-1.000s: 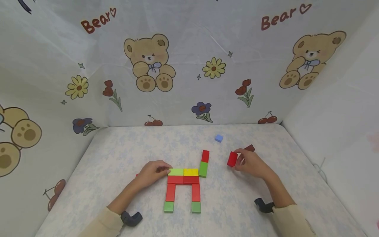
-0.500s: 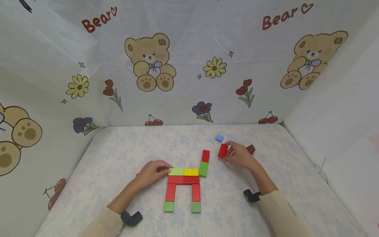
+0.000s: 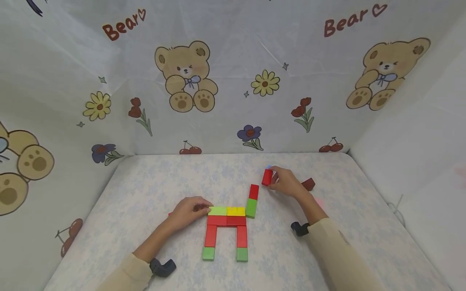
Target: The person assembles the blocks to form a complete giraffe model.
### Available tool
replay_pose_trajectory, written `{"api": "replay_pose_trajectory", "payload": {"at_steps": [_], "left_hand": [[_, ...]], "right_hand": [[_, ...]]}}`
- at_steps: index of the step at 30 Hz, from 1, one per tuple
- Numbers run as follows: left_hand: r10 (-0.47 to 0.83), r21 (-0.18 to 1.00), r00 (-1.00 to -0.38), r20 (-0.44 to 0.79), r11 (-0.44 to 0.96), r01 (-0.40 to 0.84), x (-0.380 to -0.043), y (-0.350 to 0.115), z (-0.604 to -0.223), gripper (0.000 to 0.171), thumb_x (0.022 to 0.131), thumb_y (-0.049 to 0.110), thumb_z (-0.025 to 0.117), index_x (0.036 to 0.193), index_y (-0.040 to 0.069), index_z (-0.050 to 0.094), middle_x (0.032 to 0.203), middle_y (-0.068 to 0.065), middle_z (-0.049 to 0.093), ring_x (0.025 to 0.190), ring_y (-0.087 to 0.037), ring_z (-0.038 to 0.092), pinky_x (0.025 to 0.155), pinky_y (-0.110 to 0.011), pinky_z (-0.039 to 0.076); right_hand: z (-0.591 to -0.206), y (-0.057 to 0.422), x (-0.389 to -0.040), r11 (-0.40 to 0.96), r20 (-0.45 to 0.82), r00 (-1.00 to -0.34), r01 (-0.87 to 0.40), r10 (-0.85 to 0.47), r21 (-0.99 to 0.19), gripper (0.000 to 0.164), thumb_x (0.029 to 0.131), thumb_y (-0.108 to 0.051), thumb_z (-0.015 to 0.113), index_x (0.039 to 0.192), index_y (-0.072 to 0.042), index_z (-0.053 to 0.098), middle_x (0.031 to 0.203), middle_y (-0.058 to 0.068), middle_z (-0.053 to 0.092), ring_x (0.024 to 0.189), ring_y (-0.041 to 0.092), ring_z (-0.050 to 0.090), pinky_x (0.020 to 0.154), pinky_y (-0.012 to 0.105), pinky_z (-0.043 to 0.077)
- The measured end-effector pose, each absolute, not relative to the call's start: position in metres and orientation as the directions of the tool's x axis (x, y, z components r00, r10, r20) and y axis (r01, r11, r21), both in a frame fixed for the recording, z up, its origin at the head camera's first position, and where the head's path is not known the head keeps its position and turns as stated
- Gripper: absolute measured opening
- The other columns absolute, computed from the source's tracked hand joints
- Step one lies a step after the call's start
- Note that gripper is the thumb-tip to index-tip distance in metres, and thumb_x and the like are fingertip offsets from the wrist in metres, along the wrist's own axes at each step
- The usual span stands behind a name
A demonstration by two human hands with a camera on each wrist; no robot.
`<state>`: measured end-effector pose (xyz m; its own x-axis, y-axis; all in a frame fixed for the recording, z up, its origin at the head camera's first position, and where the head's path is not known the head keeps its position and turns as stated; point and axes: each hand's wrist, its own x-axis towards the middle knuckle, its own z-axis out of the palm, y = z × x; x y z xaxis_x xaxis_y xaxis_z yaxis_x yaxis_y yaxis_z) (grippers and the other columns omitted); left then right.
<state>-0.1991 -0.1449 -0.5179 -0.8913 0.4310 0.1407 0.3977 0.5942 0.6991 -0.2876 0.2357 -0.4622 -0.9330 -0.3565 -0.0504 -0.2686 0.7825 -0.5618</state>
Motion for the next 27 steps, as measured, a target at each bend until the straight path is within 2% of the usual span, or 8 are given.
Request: {"api": "replay_pose_trajectory", "payload": {"at_steps": [15,21,27], "left_hand": [[0.448,0.679,-0.879,0.162,0.596,0.429,-0.2,-0.145,-0.52,0.016,0.097,0.027,0.071,0.111,0.021,0.078,0.086,0.017,0.063,0.073,-0.003,0.055,0.068,-0.024,0.049],[0.44,0.675,-0.885,0.153,0.607,0.419,-0.2,-0.145,-0.52,0.015,0.098,0.028,0.071,0.11,0.023,0.078,0.085,0.018,0.062,0.073,-0.003,0.055,0.069,-0.025,0.049],[0.442,0.68,-0.883,0.161,0.598,0.424,-0.2,-0.145,-0.52,0.015,0.098,0.027,0.071,0.11,0.022,0.078,0.086,0.016,0.063,0.072,-0.003,0.055,0.067,-0.024,0.048]], "right_hand": [[-0.47,0.223,-0.311,0.8,-0.146,-0.916,-0.24,-0.375,-0.549,0.065,0.085,-0.005,0.081,0.141,0.006,0.051,0.089,0.01,0.06,0.076,0.02,0.055,0.064,0.03,0.052],[-0.468,0.23,-0.315,0.743,-0.233,-0.885,-0.168,-0.403,-0.648,0.062,0.093,-0.012,0.075,0.145,0.006,0.047,0.092,0.012,0.059,0.077,0.021,0.058,0.07,0.031,0.054],[-0.48,0.232,-0.317,0.65,-0.238,-0.908,-0.047,-0.344,-0.759,0.048,0.098,-0.005,0.065,0.143,0.006,0.05,0.09,0.013,0.063,0.074,0.02,0.065,0.071,0.031,0.059]]}}
